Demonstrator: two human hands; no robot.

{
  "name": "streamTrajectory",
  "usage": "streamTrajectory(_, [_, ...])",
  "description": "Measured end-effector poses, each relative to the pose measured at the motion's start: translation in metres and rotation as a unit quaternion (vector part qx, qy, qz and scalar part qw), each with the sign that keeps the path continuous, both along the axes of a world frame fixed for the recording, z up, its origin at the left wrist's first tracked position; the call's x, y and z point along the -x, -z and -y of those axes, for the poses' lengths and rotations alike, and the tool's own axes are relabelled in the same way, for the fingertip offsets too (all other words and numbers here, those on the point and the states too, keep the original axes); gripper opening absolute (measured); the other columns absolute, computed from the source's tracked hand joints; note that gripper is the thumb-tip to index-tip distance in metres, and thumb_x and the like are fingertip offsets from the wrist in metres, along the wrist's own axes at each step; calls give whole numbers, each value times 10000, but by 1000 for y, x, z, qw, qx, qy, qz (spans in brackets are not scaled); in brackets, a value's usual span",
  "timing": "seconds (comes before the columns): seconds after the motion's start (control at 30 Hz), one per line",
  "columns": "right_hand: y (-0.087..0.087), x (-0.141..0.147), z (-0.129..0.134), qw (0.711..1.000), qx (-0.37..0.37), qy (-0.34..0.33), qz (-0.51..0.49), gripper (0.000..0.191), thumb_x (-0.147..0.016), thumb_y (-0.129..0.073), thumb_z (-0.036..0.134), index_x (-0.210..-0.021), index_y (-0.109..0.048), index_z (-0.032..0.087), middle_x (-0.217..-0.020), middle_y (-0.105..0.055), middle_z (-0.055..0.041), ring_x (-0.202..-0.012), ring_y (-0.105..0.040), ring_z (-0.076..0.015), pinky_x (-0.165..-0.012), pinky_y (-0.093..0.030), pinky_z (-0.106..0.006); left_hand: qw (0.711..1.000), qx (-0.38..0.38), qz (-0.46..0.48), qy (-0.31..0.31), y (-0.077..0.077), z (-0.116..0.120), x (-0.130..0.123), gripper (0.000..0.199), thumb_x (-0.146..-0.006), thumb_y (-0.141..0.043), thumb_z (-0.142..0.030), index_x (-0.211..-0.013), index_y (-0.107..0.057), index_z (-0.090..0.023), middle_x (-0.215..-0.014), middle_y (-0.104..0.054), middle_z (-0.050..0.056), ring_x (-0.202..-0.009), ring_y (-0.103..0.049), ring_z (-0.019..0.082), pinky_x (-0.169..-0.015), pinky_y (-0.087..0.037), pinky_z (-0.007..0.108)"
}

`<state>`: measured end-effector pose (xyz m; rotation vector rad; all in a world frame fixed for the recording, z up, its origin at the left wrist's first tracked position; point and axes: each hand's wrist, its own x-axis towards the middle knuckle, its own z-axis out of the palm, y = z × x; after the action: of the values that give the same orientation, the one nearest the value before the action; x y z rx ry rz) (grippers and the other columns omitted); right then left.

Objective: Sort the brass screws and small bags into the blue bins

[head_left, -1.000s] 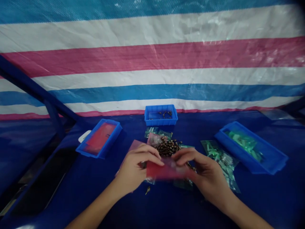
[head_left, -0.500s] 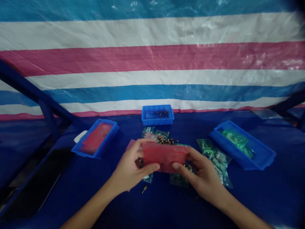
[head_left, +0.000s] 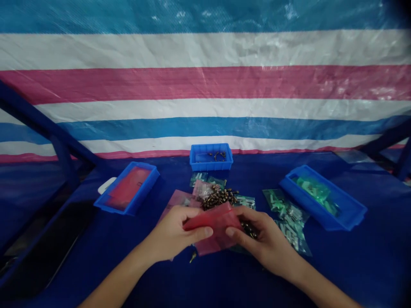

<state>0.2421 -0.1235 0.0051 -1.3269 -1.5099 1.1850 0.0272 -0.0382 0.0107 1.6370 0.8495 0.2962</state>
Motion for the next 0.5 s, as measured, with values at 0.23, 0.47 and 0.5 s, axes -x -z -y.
streamTrajectory(0.23, [3,1,3,999,34,-15,-17,204,-911,-585,370,-1051,-637,231,-934,-680,-24,-884,-641,-181,-795,-513,-270,996,50,48,59,-7,-2,5,352,-836,-651,-467,-924,-672,-127,-687,-581,-10,-572,-494,84,-500,-350,173])
streamTrajectory(0.47, [2,6,2,980,106,96,-138,360,-804,-690,465,-1060,-596,229,-908,-704,-32,-807,-676,-189,-718,-562,-269,973,157,157,65,10,-1,-4,464,-776,-723,-485,-1056,-655,-120,-885,-665,97,-719,-634,165,-538,-495,219])
streamTrajectory(0.5, [2,8,3,982,102,94,-128,354,-791,-699,468,-1035,-613,226,-890,-706,-31,-790,-675,-189,-705,-563,-266,973,156,165,33,14,1,-7,444,-774,-732,-470,-1038,-661,-121,-848,-662,82,-651,-616,137,-519,-486,211])
